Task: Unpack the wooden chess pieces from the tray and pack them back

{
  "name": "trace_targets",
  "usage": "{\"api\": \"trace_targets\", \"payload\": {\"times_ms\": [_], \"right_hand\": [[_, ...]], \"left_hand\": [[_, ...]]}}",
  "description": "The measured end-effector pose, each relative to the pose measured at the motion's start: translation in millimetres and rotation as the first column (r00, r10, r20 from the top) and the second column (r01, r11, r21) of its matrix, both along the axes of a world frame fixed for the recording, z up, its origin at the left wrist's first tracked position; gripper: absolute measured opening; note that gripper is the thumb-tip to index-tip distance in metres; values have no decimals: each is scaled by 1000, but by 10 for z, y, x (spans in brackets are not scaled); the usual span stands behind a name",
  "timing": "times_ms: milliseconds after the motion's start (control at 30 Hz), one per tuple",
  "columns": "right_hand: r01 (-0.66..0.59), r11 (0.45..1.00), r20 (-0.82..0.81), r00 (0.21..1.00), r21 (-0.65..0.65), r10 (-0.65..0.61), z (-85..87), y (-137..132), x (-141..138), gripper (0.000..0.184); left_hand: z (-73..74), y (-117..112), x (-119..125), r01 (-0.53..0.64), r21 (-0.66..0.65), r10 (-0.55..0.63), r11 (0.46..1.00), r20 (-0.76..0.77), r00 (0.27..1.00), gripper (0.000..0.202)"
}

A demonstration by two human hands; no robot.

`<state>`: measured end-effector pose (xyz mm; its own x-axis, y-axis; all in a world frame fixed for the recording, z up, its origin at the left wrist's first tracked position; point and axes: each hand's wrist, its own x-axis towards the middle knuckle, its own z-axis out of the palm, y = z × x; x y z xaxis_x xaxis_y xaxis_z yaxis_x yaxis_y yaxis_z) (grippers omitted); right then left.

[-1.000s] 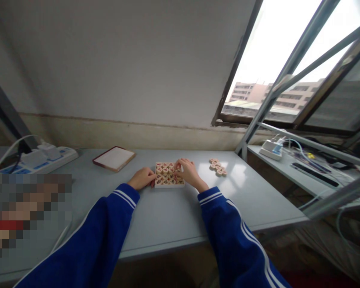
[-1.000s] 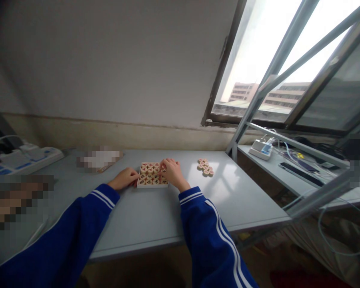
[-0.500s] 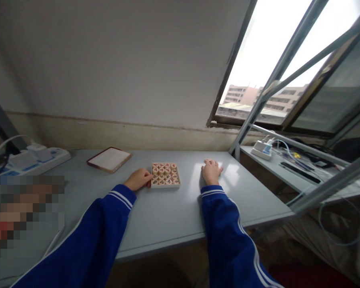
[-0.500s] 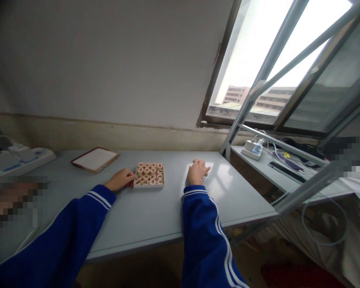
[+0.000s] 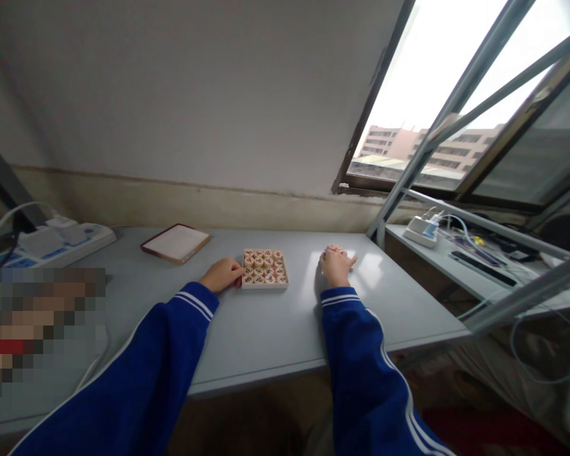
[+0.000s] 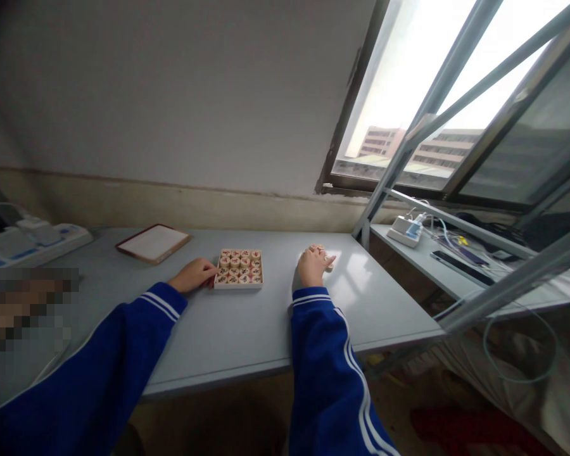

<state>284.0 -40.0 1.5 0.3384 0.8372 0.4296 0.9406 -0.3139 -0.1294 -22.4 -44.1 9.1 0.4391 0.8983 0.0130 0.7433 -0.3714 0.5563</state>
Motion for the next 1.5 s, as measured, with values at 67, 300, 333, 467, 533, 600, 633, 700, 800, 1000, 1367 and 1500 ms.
{"api": "trace_targets", "payload": {"times_ms": [67, 300, 333, 467, 533, 600, 633, 700, 800, 1000, 1367, 1500], "right_hand": [[-25, 999, -1, 1000, -29, 25, 14, -9, -12, 25], [-378, 925, -95, 920, 31, 380, 194, -73, -239, 21], [-458, 886, -126, 877, 71, 464, 216, -77, -286, 23], [-673, 724, -186, 700, 154, 690, 229, -69, -453, 22], [-702, 698, -189, 672, 143, 715, 193, -55, -503, 22], [-704, 697, -188, 672, 135, 716, 149, -39, -527, 23], [-701, 700, -187, 676, 135, 713, 130, -33, -533, 24], [-697, 703, -182, 680, 141, 710, 106, -25, -537, 24], [-704, 695, -180, 672, 144, 718, 96, -26, -544, 24], [-713, 686, -170, 665, 145, 728, 85, -44, -571, 21], [-455, 888, 16, 890, 62, 455, 197, -116, -284, 14], [23, 998, 107, 994, -62, -16, 174, -167, -61, 27]], "left_hand": [[2, -2, 0, 2, -1, -2, 1000, 3, 1000, 46], [11, -14, 5, -12, -6, 12, 1000, 1, 1000, 46], [10, -14, 5, -13, -3, 13, 1000, -1, 1000, 46], [6, -10, 5, -2, 7, 2, 1000, 1, 1000, 45], [7, -8, 6, -1, 0, 1, 1000, -1, 1000, 46], [12, -9, 8, -5, -9, 5, 1000, -7, 1000, 46], [15, -10, 8, -8, -12, 8, 1000, -9, 1000, 47], [25, -15, 10, -14, -20, 13, 1000, -14, 1000, 47], [34, -21, 9, -6, -27, 6, 1000, -12, 1000, 48], [26, -18, 6, 9, -7, -9, 1000, 0, 1000, 47], [15, -18, -3, 7, 7, -7, 1000, 9, 1000, 45], [-19, 3, -9, -6, 12, 6, 1000, 13, 1000, 44]]}}
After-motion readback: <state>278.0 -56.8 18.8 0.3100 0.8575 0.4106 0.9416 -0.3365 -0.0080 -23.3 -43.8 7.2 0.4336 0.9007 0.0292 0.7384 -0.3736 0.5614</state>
